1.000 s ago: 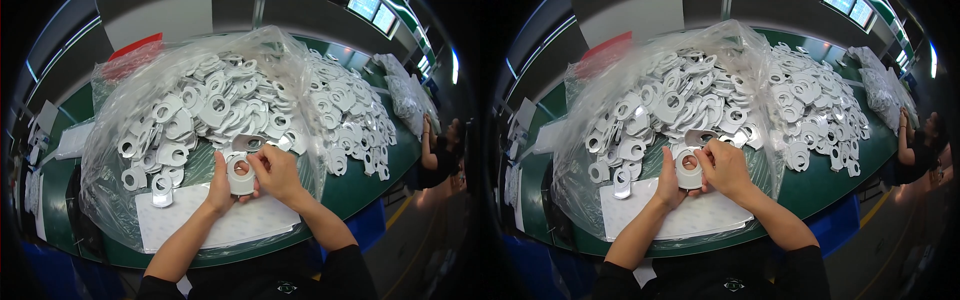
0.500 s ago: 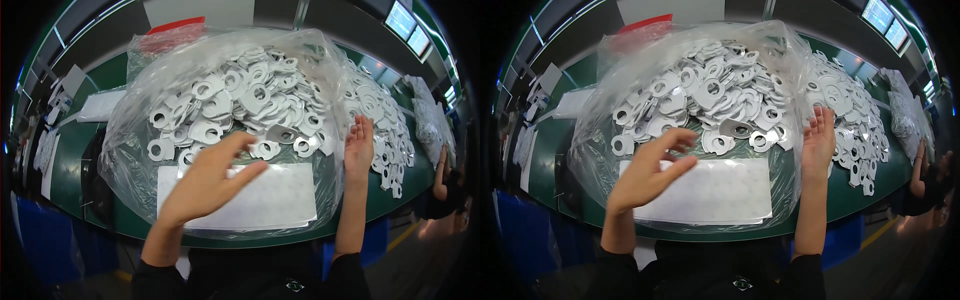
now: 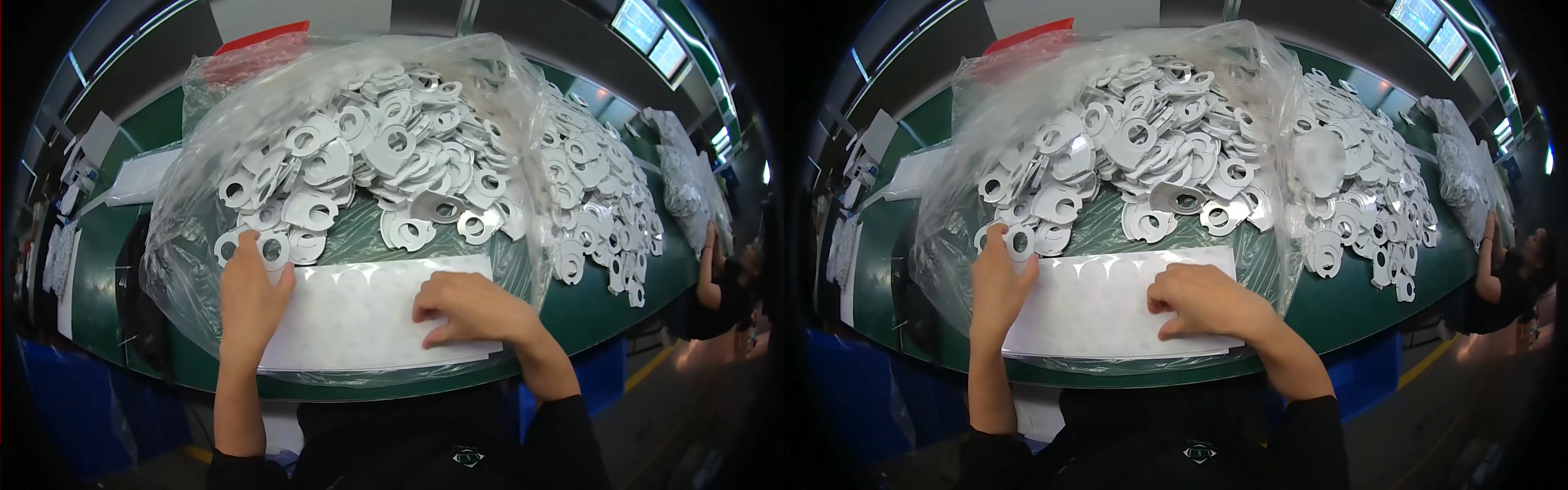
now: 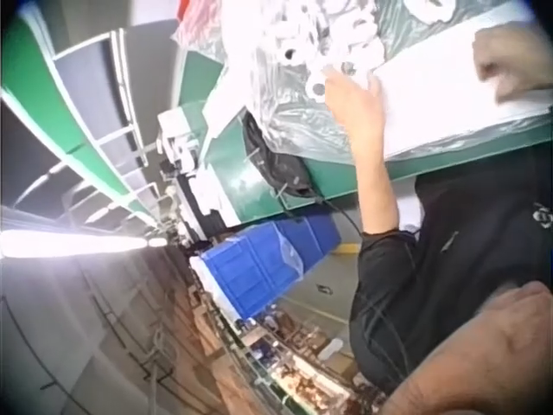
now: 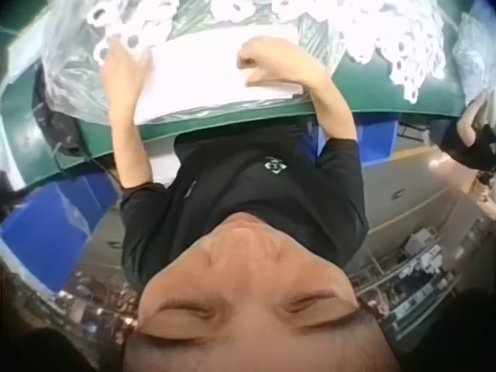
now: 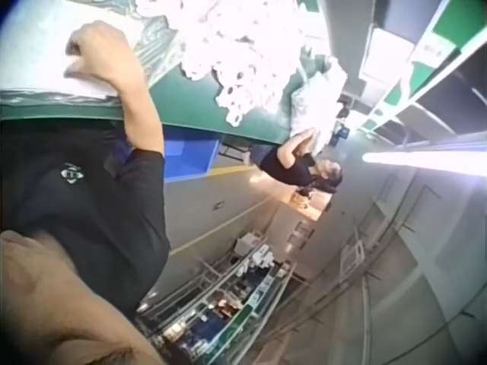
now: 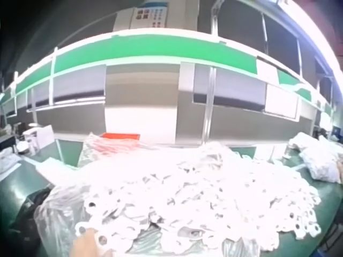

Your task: Applying circular adhesive stickers to small metal plate components on an assembly line.

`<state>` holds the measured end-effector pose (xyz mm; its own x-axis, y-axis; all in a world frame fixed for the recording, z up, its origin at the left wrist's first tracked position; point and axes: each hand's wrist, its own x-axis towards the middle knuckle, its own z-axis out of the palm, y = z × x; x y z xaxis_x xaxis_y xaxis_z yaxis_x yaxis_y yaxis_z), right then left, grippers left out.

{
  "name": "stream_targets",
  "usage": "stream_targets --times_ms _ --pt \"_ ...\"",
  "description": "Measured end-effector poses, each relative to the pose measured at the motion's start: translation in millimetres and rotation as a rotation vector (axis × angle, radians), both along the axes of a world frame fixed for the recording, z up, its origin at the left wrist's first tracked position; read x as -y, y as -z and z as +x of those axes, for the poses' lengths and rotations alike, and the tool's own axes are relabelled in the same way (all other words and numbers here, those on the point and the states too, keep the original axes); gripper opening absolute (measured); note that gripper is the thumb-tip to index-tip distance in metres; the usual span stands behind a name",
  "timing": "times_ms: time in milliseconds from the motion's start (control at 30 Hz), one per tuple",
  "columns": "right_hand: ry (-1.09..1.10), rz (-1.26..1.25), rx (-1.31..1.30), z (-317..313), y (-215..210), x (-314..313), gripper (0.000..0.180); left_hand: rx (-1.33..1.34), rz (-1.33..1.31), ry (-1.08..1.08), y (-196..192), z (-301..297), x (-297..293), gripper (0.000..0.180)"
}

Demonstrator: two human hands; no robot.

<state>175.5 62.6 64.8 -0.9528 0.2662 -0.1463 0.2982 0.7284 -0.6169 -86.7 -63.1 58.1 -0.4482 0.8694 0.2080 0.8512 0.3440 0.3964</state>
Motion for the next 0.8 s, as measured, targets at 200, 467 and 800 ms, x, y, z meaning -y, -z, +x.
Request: stream_targets --times_ms 200,467,800 --pt "0.025 0.146 0.069 -1 1 15 0.016 1.226 0.275 0.361 -19 55 -39 0.051" --pt "0.061 0.081 0.143 -9 -1 16 0.016 2.355 -0.011 0.421 55 95 -99 0.047" --pt "-0.03 0.11 0.07 5 2 18 0.011 2.326 -0.013 0.357 54 102 -102 0.054"
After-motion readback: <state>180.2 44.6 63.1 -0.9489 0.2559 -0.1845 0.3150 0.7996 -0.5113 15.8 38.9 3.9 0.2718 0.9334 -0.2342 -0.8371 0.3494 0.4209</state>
